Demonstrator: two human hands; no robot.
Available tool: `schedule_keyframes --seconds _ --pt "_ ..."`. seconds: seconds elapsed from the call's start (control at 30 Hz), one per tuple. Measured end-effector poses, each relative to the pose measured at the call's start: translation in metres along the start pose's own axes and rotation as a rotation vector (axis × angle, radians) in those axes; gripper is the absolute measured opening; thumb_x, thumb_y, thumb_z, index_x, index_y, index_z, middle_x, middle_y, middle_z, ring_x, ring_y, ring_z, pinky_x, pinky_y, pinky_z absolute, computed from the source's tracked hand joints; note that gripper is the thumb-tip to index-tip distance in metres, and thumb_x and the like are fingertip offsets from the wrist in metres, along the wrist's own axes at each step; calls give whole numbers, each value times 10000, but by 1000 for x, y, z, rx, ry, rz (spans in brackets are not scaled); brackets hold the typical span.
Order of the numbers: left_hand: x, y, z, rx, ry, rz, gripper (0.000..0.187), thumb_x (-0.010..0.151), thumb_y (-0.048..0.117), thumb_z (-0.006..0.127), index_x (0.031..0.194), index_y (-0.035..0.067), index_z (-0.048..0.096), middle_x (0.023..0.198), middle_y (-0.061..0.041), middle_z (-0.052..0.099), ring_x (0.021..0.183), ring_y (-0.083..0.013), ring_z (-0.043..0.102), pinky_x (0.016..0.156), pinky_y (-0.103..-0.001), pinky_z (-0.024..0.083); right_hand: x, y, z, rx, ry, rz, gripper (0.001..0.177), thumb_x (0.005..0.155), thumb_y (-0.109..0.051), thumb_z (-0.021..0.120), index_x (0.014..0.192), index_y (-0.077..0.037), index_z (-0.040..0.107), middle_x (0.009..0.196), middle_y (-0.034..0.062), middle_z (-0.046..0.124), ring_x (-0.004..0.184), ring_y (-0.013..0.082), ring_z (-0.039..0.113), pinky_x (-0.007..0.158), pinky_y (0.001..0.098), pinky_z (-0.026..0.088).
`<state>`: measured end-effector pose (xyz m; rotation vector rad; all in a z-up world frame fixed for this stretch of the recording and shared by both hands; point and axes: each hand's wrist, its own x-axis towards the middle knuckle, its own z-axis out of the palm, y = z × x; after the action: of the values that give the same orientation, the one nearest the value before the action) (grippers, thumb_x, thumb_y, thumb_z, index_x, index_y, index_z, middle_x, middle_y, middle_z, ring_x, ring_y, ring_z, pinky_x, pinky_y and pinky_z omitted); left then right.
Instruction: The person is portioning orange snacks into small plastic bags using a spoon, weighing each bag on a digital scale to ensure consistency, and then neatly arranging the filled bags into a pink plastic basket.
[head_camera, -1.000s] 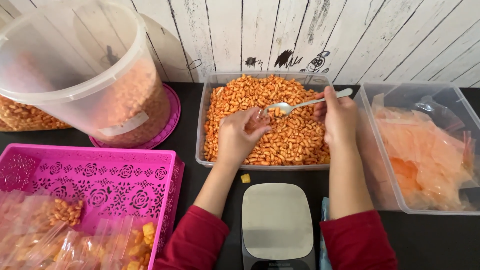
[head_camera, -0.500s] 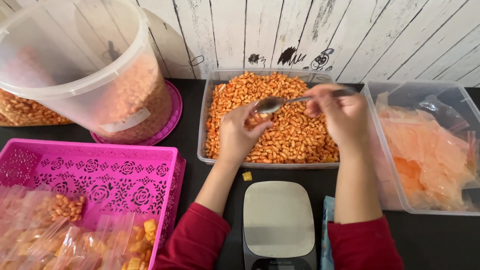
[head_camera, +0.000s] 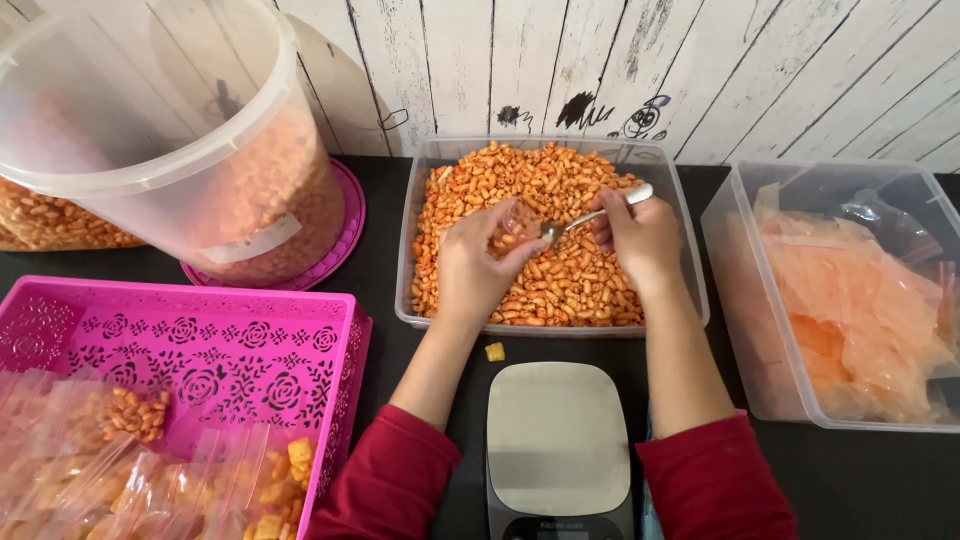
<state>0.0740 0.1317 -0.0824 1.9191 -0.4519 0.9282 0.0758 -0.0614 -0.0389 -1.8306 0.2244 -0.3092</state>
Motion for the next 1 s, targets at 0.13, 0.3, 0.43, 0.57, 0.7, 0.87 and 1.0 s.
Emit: schedule_keyframes --seconds 0.13,0.3,0.43,0.57,0.7,0.87,1.0 --pt "-2 -5 2 38 6 7 638 657 492 914 1151 138 718 867 -22 726 820 -227 709 772 -343 495 10 19 1 138 20 109 257 1003 -239 559 906 -62 719 676 81 661 525 114 636 472 240 603" --pt "-3 -10 -1 19 5 4 650 648 479 918 1157 130 715 876 -49 731 827 -258 712 756 -366 497 11 21 -1 194 15 159 278 1021 -254 561 913 -60 729 646 51 631 498 97 623 448 235 591" --pt "-4 -10 1 34 -3 -1 666 649 514 908 1163 137 716 872 -37 734 819 -243 715 755 -355 496 13 16 -10 236 81 152 279 1011 -290 571 900 -74 708 628 32 621 489 89 619 449 223 591" --pt "-7 -14 5 41 -5 15 685 639 529 906 1171 141 716 887 -24 740 833 -232 717 761 -345 489 15 7 -27 250 193 82 270 1023 -304 590 898 -93 705 654 19 629 505 85 626 465 222 592" --pt "-7 -12 5 44 -14 23 677 653 526 895 1181 144 710 899 -7 740 819 -224 710 759 -342 481 4 -19 -29 258 208 -36 275 1041 -262 587 875 -81 711 626 43 616 484 109 623 453 252 599" --pt "-3 -6 -8 61 -21 30 712 641 533 902 1203 141 705 926 -16 745 840 -230 712 774 -346 479 -27 -51 -11 220 83 -187 272 1057 -256 622 915 -42 712 656 86 640 506 137 648 468 264 602" --pt "-1 -3 -10 67 -18 35 715 630 508 918 1203 137 704 966 -11 752 874 -218 719 792 -334 482 -42 -61 -6 106 -144 -376 174 1012 -149 689 946 9 719 702 163 686 590 206 708 505 292 617"
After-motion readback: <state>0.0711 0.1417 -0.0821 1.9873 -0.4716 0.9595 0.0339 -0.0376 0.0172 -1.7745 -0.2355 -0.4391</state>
